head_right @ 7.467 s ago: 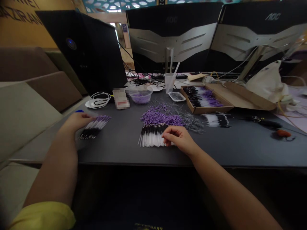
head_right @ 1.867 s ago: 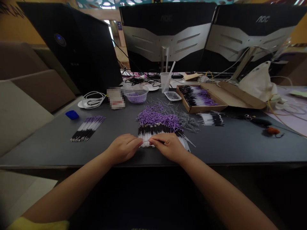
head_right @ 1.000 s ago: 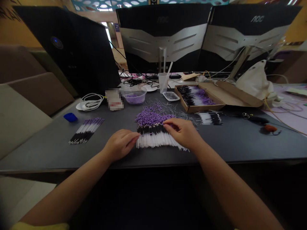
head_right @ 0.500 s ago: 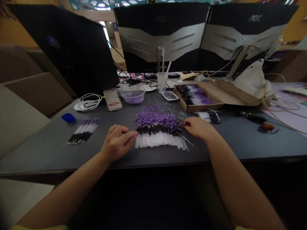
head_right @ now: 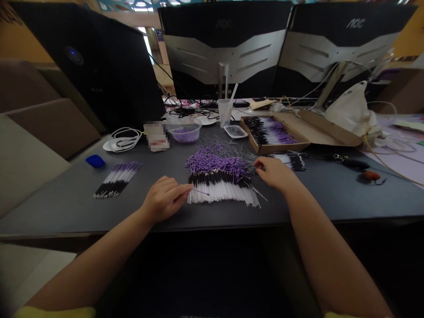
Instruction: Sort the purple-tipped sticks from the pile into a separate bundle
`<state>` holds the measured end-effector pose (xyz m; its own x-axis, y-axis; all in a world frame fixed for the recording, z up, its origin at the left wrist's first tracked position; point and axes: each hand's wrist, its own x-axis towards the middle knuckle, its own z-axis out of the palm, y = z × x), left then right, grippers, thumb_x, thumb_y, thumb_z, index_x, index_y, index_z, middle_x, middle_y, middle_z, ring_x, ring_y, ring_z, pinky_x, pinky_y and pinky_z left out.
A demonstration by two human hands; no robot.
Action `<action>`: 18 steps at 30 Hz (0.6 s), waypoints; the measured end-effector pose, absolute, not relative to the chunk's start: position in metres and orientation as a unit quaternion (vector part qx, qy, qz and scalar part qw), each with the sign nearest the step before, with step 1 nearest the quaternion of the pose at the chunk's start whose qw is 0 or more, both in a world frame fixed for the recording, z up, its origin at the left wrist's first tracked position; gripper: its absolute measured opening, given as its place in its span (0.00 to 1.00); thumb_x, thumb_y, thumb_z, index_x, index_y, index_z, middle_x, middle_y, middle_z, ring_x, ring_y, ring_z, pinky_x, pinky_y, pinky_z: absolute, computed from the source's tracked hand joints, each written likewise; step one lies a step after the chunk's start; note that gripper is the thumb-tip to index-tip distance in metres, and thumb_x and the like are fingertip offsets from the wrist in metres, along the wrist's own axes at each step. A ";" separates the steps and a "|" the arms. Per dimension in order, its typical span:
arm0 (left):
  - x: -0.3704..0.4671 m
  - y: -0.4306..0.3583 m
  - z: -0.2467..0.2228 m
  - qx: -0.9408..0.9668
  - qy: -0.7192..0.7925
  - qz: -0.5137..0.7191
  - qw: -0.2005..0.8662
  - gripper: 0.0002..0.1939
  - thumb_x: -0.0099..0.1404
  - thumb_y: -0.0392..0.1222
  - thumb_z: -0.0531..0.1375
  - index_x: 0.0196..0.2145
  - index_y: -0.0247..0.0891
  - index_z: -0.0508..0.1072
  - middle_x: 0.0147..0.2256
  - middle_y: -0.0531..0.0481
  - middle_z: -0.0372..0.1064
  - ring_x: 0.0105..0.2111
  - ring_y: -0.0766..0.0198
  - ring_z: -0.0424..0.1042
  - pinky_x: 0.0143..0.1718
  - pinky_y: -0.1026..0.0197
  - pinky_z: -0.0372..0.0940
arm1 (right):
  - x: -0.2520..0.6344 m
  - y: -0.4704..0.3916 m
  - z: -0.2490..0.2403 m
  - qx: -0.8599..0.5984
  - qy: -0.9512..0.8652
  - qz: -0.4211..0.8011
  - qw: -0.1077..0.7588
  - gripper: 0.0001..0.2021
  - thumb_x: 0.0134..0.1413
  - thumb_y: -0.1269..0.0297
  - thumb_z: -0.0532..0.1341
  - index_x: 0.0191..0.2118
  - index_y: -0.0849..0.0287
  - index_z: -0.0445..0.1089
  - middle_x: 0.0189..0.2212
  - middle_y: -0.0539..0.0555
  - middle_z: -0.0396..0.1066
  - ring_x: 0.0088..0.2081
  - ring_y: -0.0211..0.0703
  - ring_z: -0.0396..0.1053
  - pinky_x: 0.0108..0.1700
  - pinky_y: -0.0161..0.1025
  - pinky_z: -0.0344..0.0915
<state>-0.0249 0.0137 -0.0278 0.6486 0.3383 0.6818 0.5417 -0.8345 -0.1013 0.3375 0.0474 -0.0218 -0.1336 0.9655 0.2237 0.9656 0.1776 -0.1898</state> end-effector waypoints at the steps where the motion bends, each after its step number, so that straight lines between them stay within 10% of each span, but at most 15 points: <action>1: -0.025 0.014 -0.028 -0.897 -0.245 -0.337 0.150 0.08 0.66 0.37 0.56 0.41 0.37 0.73 0.23 0.53 0.68 0.25 0.67 0.63 0.30 0.60 0.52 | 0.338 0.048 -0.023 -0.640 -0.753 0.002 0.155 0.10 0.50 0.65 0.56 0.37 0.57 0.72 0.32 0.53 0.76 0.31 0.44 0.70 0.34 0.39 0.61; 18: -0.024 0.012 -0.029 -0.901 -0.216 -0.340 0.163 0.09 0.66 0.37 0.56 0.42 0.36 0.74 0.22 0.54 0.68 0.22 0.68 0.66 0.26 0.64 0.57 | 0.331 0.049 -0.024 -0.653 -0.699 0.075 0.283 0.12 0.51 0.59 0.58 0.37 0.57 0.76 0.29 0.52 0.77 0.27 0.44 0.72 0.33 0.39 0.65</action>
